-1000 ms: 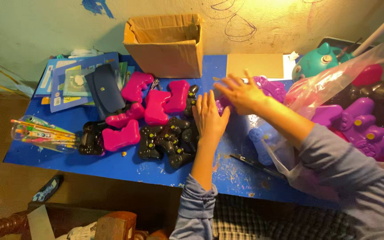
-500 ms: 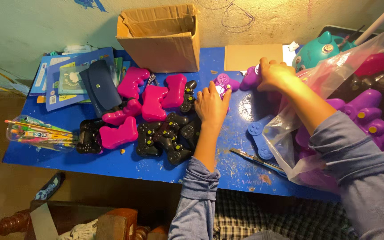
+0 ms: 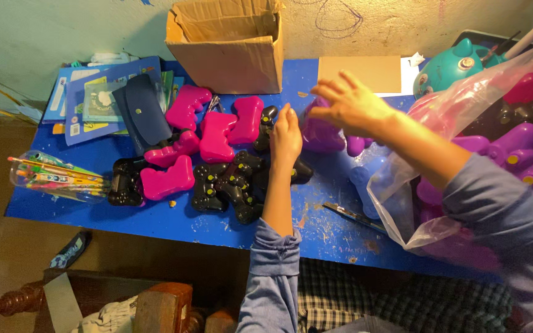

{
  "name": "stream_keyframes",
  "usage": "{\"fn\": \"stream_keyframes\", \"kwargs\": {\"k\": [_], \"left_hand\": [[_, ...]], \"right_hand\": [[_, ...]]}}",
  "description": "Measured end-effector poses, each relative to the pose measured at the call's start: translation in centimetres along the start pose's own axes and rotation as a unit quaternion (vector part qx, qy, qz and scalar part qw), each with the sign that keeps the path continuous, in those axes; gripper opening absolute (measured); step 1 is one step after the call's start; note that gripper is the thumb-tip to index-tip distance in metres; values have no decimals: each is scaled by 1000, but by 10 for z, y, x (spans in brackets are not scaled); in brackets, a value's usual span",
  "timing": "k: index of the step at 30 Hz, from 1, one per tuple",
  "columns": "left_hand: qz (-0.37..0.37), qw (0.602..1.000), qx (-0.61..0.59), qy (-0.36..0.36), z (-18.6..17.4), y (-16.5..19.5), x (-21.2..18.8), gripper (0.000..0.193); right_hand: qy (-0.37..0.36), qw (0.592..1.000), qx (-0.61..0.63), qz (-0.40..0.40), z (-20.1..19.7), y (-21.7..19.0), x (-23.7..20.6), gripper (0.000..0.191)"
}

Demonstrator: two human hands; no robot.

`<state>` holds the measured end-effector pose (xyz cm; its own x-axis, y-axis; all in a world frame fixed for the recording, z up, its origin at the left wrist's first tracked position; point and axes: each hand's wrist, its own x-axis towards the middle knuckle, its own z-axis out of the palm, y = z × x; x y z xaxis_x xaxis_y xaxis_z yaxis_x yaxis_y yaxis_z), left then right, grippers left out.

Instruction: The person sits at a blue table and assembles colorful plastic toy game controller shells, picking a front and back half and pressing them together by hand. They work through several controllers one at a time, setting each finished unit on the table with the others.

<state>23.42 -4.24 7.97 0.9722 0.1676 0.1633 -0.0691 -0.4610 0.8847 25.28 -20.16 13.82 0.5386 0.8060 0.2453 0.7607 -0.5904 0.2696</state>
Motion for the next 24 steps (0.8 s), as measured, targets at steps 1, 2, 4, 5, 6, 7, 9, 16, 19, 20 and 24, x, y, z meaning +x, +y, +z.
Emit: {"fn": "stream_keyframes", "kwargs": {"k": [1, 2, 4, 5, 6, 7, 9, 16, 19, 20, 24], "left_hand": [[-7, 1000, -13, 2, 0, -2, 0, 51], [-14, 1000, -27, 3, 0, -2, -1, 52], [-38, 999, -27, -21, -2, 0, -6, 58], [-54, 997, -13, -46, -2, 2, -9, 63], [-69, 995, -1, -72, -3, 4, -12, 69], [-59, 994, 40, -84, -4, 7, -16, 79], [-35, 987, 118, -107, -4, 10, -22, 101], [17, 988, 132, -76, 6, 0, -25, 84], [40, 988, 137, -57, 10, -4, -25, 79], [43, 988, 139, -53, 10, -4, -26, 78], [38, 988, 138, -55, 9, -5, -26, 76]], "right_hand": [[-10, 1000, -15, -7, 4, -6, 2, 44], [-21, 999, -30, -13, 7, -8, 2, 39], [3, 1000, 24, 10, 11, -10, 0, 44], [14, 998, 53, 21, 11, -8, -2, 47], [19, 996, 75, 46, 12, -8, -4, 49], [25, 993, 95, 72, 11, -7, -7, 51], [5, 981, 130, 142, 8, -3, -11, 55], [-334, 902, 52, 270, 12, 5, -36, 63], [-321, 904, 39, 279, 20, 2, -45, 56], [-309, 909, 35, 278, 22, 2, -48, 50], [-187, 941, -12, 281, 19, 10, -54, 27]]}}
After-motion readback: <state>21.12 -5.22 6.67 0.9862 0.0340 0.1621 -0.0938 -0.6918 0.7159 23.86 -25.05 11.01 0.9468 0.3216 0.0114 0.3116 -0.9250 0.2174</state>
